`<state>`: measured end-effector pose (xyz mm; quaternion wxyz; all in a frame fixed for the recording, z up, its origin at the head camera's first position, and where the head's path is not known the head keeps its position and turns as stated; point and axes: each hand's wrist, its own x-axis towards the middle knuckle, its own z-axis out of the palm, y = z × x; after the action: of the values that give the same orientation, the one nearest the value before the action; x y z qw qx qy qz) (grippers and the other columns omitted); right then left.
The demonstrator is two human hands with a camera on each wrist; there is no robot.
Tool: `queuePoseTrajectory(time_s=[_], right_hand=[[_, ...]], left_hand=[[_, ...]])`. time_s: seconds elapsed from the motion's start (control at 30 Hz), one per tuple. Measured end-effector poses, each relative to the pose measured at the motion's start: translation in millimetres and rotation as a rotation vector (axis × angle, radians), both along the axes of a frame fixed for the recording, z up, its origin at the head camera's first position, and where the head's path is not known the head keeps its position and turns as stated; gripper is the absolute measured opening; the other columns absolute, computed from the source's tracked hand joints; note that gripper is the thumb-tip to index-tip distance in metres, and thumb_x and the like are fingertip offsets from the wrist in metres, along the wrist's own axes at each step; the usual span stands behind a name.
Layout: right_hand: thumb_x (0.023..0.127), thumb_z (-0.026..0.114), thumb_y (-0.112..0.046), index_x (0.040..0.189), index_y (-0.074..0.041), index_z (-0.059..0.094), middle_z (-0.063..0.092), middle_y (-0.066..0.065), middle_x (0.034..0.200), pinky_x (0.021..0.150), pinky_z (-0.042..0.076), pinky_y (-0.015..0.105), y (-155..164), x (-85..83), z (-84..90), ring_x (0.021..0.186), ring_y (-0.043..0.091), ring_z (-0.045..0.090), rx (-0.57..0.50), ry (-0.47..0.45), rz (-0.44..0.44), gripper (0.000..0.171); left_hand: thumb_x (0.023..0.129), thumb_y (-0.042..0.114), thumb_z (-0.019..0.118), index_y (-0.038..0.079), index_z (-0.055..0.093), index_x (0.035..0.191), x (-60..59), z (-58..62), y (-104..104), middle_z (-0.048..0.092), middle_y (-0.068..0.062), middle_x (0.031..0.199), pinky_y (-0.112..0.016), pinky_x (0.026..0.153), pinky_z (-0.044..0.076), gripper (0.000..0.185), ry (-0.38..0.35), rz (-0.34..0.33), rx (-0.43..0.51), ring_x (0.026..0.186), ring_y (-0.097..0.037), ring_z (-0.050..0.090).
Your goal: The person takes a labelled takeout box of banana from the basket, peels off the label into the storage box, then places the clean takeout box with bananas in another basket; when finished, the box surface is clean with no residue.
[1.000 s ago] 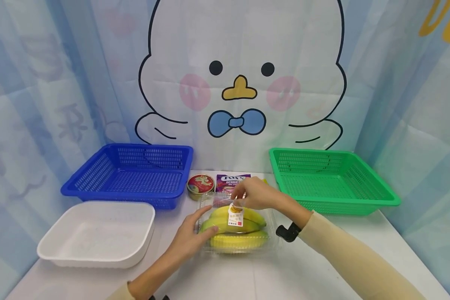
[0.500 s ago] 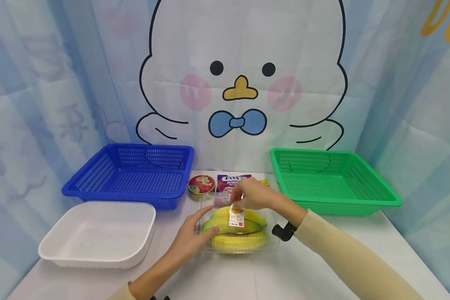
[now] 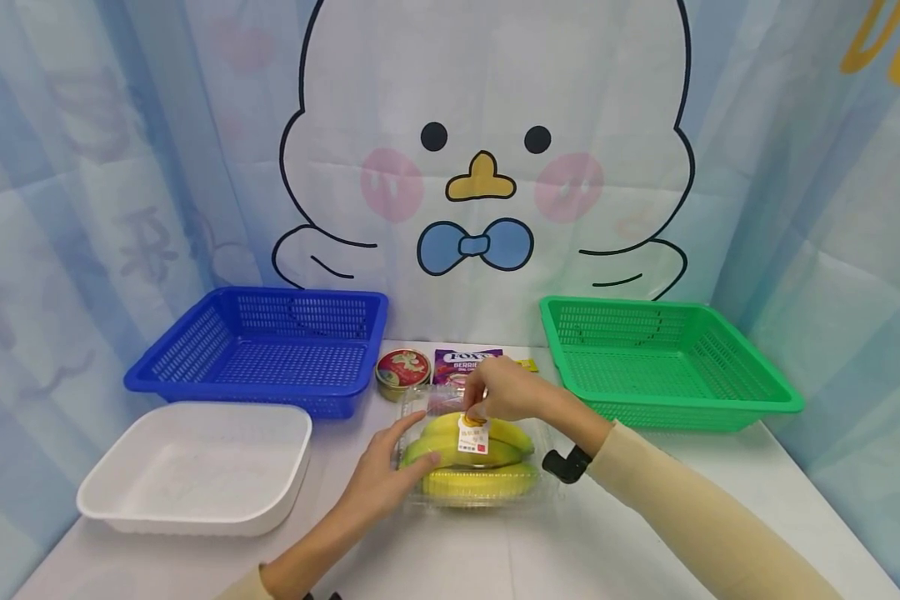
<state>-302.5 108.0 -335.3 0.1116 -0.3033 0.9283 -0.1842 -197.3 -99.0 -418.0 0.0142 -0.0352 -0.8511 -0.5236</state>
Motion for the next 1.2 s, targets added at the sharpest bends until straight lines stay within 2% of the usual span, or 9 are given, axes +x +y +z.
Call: queuePoseTrajectory(time_s=[0.27, 0.53, 0.8, 1.2], right_hand=[[0.094, 0.079, -0.009, 0.081, -0.011, 0.077, 0.073, -0.002, 0.075, 0.064, 0.051, 0.021, 2.6, 0.4, 0.6, 0.068, 0.009, 0.059, 0.001, 0.023, 0.035, 0.013], [0.093, 0.080, -0.008, 0.085, -0.012, 0.078, 0.071, -0.002, 0.078, 0.065, 0.052, 0.020, 1.0, 2.2, -0.4, 0.071, 0.011, 0.058, 0.004, 0.016, 0.010, 0.009], [0.092, 0.081, -0.011, 0.082, -0.013, 0.080, 0.074, -0.004, 0.076, 0.067, 0.052, 0.021, 1.9, 2.2, 1.2, 0.071, 0.010, 0.059, 0.006, 0.020, 0.002, 0.010], [0.094, 0.079, -0.010, 0.084, -0.012, 0.078, 0.073, -0.001, 0.077, 0.066, 0.052, 0.020, 7.1, 7.5, 4.1, 0.070, 0.010, 0.059, -0.054, 0.013, 0.040, 0.010]], left_hand=[[0.094, 0.035, 0.076, 0.024, 0.053, 0.155, -0.7, -1.0, 2.6, 0.056, -0.026, 0.148, -0.075, 0.115, 0.040, 0.066, -0.013, 0.008, -0.008, 0.140, -0.048, 0.052], [0.093, 0.035, 0.075, 0.028, 0.053, 0.157, 0.7, -1.5, 2.7, 0.053, -0.025, 0.151, -0.076, 0.117, 0.036, 0.067, -0.032, -0.002, 0.015, 0.144, -0.047, 0.049], [0.094, 0.036, 0.075, 0.028, 0.057, 0.154, -0.8, -1.5, 2.9, 0.053, -0.026, 0.149, -0.076, 0.115, 0.039, 0.064, -0.043, -0.001, 0.002, 0.141, -0.048, 0.051], [0.094, 0.041, 0.075, 0.030, 0.056, 0.154, -2.8, -3.4, 0.7, 0.052, -0.026, 0.150, -0.077, 0.114, 0.039, 0.063, -0.025, -0.016, -0.028, 0.140, -0.048, 0.052]])
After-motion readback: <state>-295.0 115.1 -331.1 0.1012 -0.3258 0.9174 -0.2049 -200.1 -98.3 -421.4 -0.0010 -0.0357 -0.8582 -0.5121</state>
